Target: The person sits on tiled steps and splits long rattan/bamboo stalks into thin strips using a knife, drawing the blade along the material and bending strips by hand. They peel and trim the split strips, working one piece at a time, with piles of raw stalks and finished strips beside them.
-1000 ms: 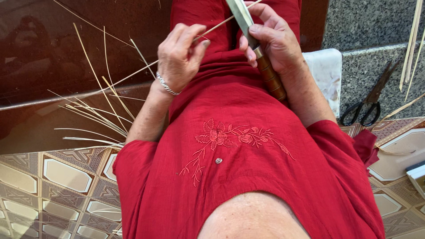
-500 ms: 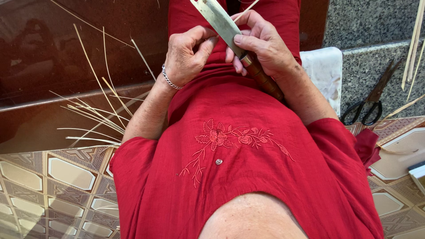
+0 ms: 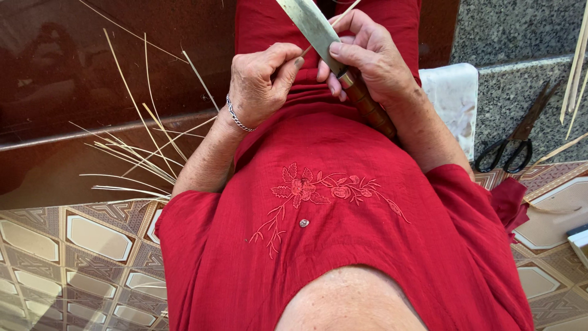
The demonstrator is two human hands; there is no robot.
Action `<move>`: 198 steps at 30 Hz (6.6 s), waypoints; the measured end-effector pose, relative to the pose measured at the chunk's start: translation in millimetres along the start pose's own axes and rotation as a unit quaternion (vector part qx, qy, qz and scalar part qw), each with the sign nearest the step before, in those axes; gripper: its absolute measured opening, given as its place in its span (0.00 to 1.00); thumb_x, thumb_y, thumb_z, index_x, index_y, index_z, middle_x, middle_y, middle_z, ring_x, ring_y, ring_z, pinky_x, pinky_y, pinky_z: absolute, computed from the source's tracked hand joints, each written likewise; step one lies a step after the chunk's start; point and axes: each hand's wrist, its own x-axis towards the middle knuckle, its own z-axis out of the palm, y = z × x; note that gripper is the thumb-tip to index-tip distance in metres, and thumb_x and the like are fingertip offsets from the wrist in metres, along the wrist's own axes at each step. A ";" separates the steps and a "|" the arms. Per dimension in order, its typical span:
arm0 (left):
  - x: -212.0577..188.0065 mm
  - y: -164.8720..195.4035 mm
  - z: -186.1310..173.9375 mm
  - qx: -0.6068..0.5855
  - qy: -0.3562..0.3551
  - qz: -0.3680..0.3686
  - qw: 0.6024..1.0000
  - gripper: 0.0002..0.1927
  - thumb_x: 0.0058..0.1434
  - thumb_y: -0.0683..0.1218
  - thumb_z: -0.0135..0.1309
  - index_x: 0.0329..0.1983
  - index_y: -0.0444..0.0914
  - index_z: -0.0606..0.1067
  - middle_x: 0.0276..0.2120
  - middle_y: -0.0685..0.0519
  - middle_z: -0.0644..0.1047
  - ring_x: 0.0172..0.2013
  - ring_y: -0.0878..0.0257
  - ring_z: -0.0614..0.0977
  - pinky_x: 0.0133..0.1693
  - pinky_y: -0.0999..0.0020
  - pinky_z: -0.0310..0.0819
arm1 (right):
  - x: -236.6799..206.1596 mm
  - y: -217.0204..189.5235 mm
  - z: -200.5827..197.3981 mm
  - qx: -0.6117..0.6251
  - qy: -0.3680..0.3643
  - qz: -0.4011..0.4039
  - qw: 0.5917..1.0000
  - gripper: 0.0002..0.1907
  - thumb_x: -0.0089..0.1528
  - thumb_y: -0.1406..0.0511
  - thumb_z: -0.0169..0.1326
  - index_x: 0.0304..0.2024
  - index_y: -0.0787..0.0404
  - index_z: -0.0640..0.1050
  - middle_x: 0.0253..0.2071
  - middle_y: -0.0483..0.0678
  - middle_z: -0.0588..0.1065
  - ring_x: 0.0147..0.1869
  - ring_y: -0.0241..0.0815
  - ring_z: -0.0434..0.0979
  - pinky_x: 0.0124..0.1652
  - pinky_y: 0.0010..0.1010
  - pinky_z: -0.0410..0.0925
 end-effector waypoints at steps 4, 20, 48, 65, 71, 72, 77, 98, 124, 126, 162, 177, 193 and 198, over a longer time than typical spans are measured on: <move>-0.4 -0.1 0.5 0.009 0.003 0.012 1.000 0.04 0.69 0.38 0.61 0.44 0.36 0.79 0.32 0.48 0.81 0.29 0.61 0.84 0.31 0.68 0.76 | -0.9 1.1 2.8 -0.021 0.003 0.006 1.000 0.13 0.76 0.71 0.45 0.62 0.65 0.63 0.38 0.58 0.78 0.31 0.42 0.79 0.30 0.29 0.73; -5.0 3.7 -5.5 0.075 -0.012 0.069 0.995 0.04 0.69 0.38 0.62 0.45 0.35 0.79 0.38 0.48 0.83 0.36 0.56 0.86 0.38 0.66 0.80 | -9.4 -1.3 -0.6 -0.017 0.031 0.021 0.999 0.11 0.75 0.69 0.46 0.58 0.66 0.65 0.38 0.57 0.78 0.32 0.40 0.79 0.30 0.27 0.73; -32.6 -4.6 -46.2 0.085 -0.026 0.010 0.996 0.02 0.69 0.39 0.63 0.44 0.35 0.81 0.39 0.47 0.84 0.40 0.56 0.87 0.43 0.66 0.82 | -5.3 8.7 -51.0 0.031 0.070 -0.067 0.995 0.07 0.77 0.71 0.47 0.56 0.69 0.69 0.38 0.59 0.79 0.31 0.41 0.79 0.28 0.29 0.74; -23.2 -19.2 -52.1 0.010 -0.155 -0.125 0.980 0.18 0.68 0.47 0.65 0.58 0.37 0.78 0.27 0.52 0.80 0.26 0.66 0.79 0.31 0.71 0.74 | 0.1 10.7 -57.1 -0.005 0.077 -0.087 0.993 0.14 0.78 0.68 0.47 0.42 0.72 0.79 0.30 0.54 0.77 0.27 0.38 0.76 0.27 0.26 0.72; 0.8 -4.9 -61.4 -0.101 -0.260 -0.048 0.959 0.24 0.64 0.50 0.65 0.59 0.36 0.76 0.34 0.52 0.82 0.33 0.68 0.83 0.35 0.72 0.78 | 0.6 7.4 -65.8 0.006 0.121 -0.122 0.985 0.13 0.78 0.69 0.48 0.44 0.72 0.78 0.32 0.55 0.78 0.28 0.40 0.78 0.28 0.27 0.72; 2.3 -3.1 -64.6 -0.121 -0.263 -0.040 0.957 0.25 0.64 0.50 0.66 0.60 0.35 0.75 0.35 0.52 0.82 0.34 0.68 0.83 0.36 0.72 0.78 | 0.5 7.6 -66.5 0.011 0.116 -0.128 0.985 0.13 0.78 0.69 0.47 0.44 0.73 0.78 0.34 0.55 0.78 0.29 0.40 0.78 0.28 0.27 0.73; 3.6 -0.1 -48.7 -0.013 -0.164 -0.062 0.984 0.15 0.69 0.46 0.64 0.55 0.36 0.79 0.32 0.50 0.82 0.29 0.66 0.83 0.32 0.71 0.77 | 1.8 10.2 -56.3 0.022 0.090 -0.117 0.989 0.14 0.78 0.68 0.46 0.43 0.71 0.78 0.31 0.54 0.78 0.28 0.39 0.78 0.28 0.27 0.73; -10.7 -8.9 -47.4 0.006 -0.085 -0.033 0.996 0.05 0.72 0.38 0.59 0.49 0.34 0.82 0.41 0.47 0.85 0.42 0.61 0.88 0.43 0.71 0.84 | 6.4 2.1 -27.0 0.064 0.042 -0.064 0.995 0.07 0.76 0.70 0.48 0.51 0.72 0.72 0.39 0.60 0.79 0.29 0.41 0.78 0.27 0.29 0.73; -65.6 -10.6 -113.0 0.019 -0.060 -0.204 0.977 0.05 0.70 0.38 0.61 0.47 0.36 0.84 0.27 0.55 0.80 0.23 0.74 0.72 0.25 0.77 0.64 | 2.2 -13.3 -78.7 0.042 0.091 -0.114 0.988 0.10 0.78 0.70 0.47 0.47 0.72 0.76 0.38 0.57 0.78 0.32 0.41 0.78 0.30 0.28 0.73; -71.1 -16.7 -118.0 0.015 -0.059 -0.209 0.976 0.05 0.70 0.38 0.61 0.47 0.36 0.83 0.26 0.57 0.79 0.23 0.76 0.72 0.24 0.78 0.64 | 3.2 -12.8 -82.4 0.046 0.089 -0.121 0.988 0.10 0.78 0.70 0.47 0.48 0.72 0.76 0.39 0.57 0.79 0.33 0.41 0.79 0.31 0.29 0.74; 50.5 -19.4 5.1 -0.053 -0.002 0.041 0.998 0.05 0.68 0.33 0.60 0.45 0.34 0.81 0.32 0.51 0.74 0.34 0.62 0.77 0.37 0.69 0.70 | 25.2 -2.0 -10.5 0.016 0.023 -0.104 0.994 0.10 0.76 0.71 0.47 0.58 0.62 0.62 0.39 0.60 0.78 0.29 0.43 0.78 0.28 0.28 0.73; 26.9 -39.9 -29.9 -0.095 -0.091 -0.019 0.991 0.03 0.69 0.35 0.63 0.43 0.34 0.82 0.31 0.55 0.73 0.32 0.68 0.71 0.34 0.72 0.65 | 18.6 -21.3 -20.2 -0.022 0.039 -0.114 0.992 0.14 0.77 0.68 0.48 0.41 0.75 0.77 0.36 0.60 0.79 0.29 0.41 0.78 0.28 0.28 0.73; -13.6 -53.8 -81.2 -0.066 -0.111 -0.075 0.989 0.04 0.66 0.34 0.63 0.41 0.36 0.83 0.30 0.57 0.74 0.31 0.70 0.72 0.33 0.73 0.64 | 12.2 -28.3 -47.2 -0.008 0.071 -0.163 0.984 0.11 0.77 0.71 0.47 0.43 0.72 0.78 0.37 0.60 0.80 0.30 0.41 0.79 0.28 0.29 0.74; -27.4 -64.0 -96.2 -0.068 -0.116 -0.091 0.987 0.04 0.66 0.34 0.63 0.42 0.36 0.83 0.30 0.58 0.72 0.32 0.71 0.70 0.33 0.73 0.62 | 8.2 -27.8 -59.9 -0.023 0.070 -0.187 0.980 0.12 0.79 0.70 0.47 0.44 0.71 0.78 0.39 0.59 0.80 0.32 0.41 0.80 0.29 0.29 0.74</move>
